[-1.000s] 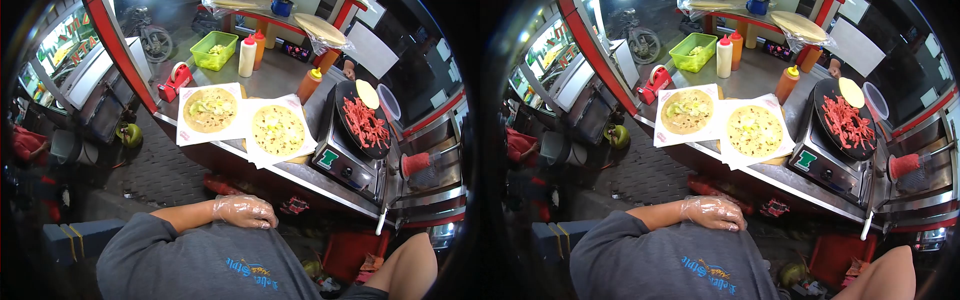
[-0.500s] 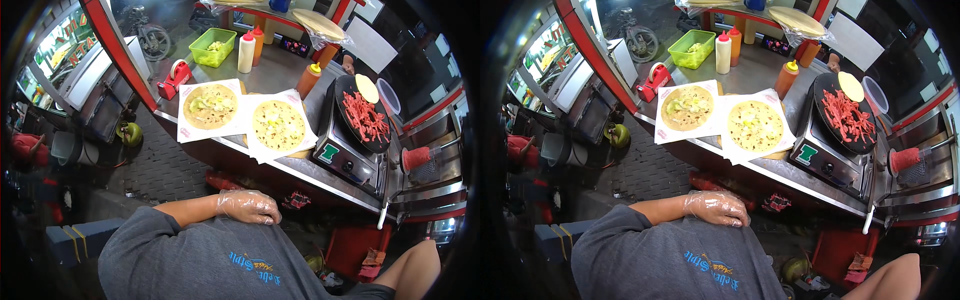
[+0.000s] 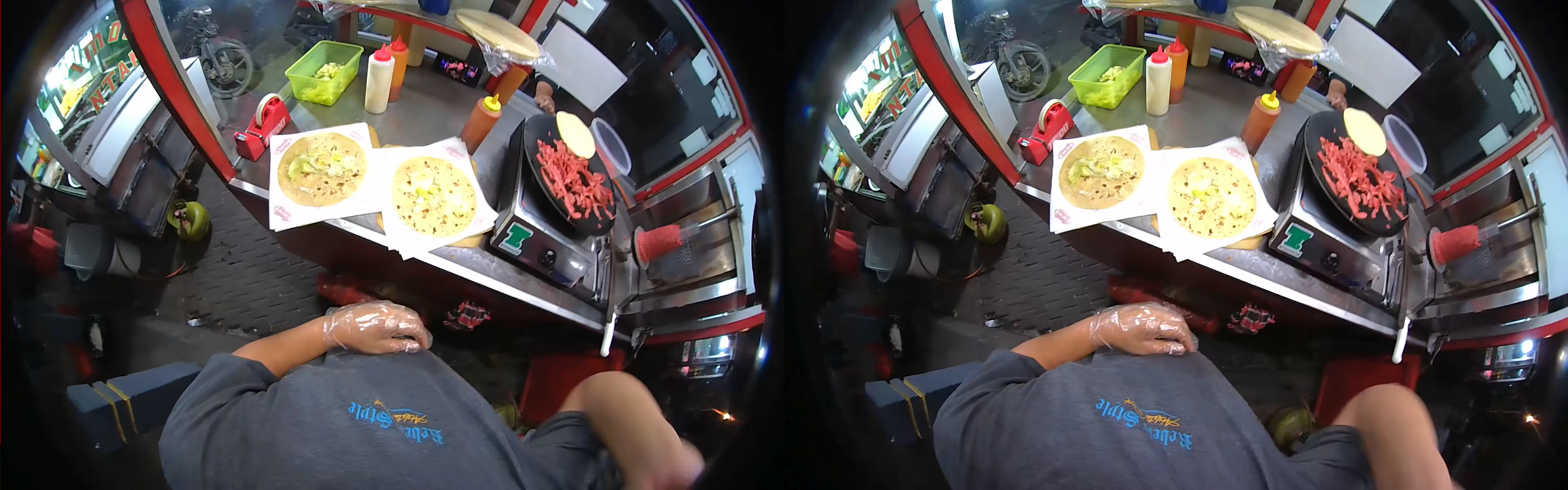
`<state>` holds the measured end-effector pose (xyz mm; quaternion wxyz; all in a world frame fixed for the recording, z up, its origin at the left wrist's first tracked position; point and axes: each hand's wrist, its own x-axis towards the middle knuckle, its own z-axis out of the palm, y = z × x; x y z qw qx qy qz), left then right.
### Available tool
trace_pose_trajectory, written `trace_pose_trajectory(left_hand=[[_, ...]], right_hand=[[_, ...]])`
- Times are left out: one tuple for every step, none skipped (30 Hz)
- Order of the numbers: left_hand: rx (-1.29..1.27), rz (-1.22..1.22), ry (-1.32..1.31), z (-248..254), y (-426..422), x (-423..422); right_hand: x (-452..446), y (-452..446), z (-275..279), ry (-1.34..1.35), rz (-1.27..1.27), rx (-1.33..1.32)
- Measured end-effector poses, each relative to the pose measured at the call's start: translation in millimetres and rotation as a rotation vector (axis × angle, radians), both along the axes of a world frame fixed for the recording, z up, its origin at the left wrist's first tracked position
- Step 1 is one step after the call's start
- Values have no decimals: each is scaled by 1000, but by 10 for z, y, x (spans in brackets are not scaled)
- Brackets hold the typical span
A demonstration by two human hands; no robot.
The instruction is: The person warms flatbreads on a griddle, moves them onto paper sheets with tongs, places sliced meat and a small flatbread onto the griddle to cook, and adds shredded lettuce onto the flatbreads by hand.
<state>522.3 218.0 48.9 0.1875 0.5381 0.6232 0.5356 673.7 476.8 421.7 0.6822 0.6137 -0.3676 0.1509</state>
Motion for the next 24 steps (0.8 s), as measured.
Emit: trace_pose_trajectory(left_hand=[[9, 13, -4, 7, -36, -11], [17, 27, -11, 25, -76, -8], [26, 44, -17, 26, -102, -3], [39, 49, -27, -9, -118, -12], [27, 56, -39, -24, -146, -19], [32, 66, -37, -60, -162, -24], [31, 77, -35, -90, -176, -28], [9, 84, -29, -90, -185, -36], [7, 104, -32, -76, -173, -43], [-2, 108, -36, -55, -160, -49], [-15, 88, -42, -34, -141, -60], [-33, 93, -15, -18, -96, -82], [-53, 77, -2, 0, -47, -117], [-66, 49, 19, 28, 6, -178], [-71, 15, 44, 78, 85, -243], [-92, -27, 51, 192, 152, -298], [-81, -64, 57, 275, 223, -337], [-68, -83, 64, 343, 273, -362], [-54, -84, 74, 408, 319, -391], [-53, -110, 40, 468, 360, -404], [-48, -126, 4, 410, 395, -401], [-54, -139, -1, 374, 419, -383], [-63, -152, -12, 357, 451, -367], [-37, -175, 55, 383, 496, -354]], right_hand=[[-217, 160, -250, -252, 18, -64], [-543, 318, -732, -586, 55, -110], [-827, 419, -1225, -916, 89, -156], [-1015, 418, -1738, -1223, 85, -219], [-1075, 354, -2260, -1501, 59, -271], [-1011, 251, -2727, -1697, -38, -402], [-901, 236, -3134, -1866, -243, -359], [-855, 62, -3433, -2040, -230, -355], [-776, -87, -3650, -2168, -361, -276], [-742, -221, -3755, -2197, -378, -108], [-677, -305, -3840, -2221, -403, 34], [-655, -306, -3942, -2236, -385, 192], [-692, -271, -4055, -2243, -376, 335], [-716, -208, -4138, -2243, -378, 464], [-706, -163, -4182, -2236, -476, 485], [-726, -148, -4199, -2229, -577, 519], [-761, -146, -4179, -2220, -675, 572], [-789, -182, -4055, -2301, -820, 628], [-805, -205, -4133, -2396, -854, 619], [-795, -240, -4113, -2434, -851, 564], [-768, -278, -4109, -2468, -843, 517], [-696, -295, -4236, -2448, -732, 385], [-627, -291, -4386, -2424, -618, 262], [-613, -250, -4372, -2433, -455, 254]])
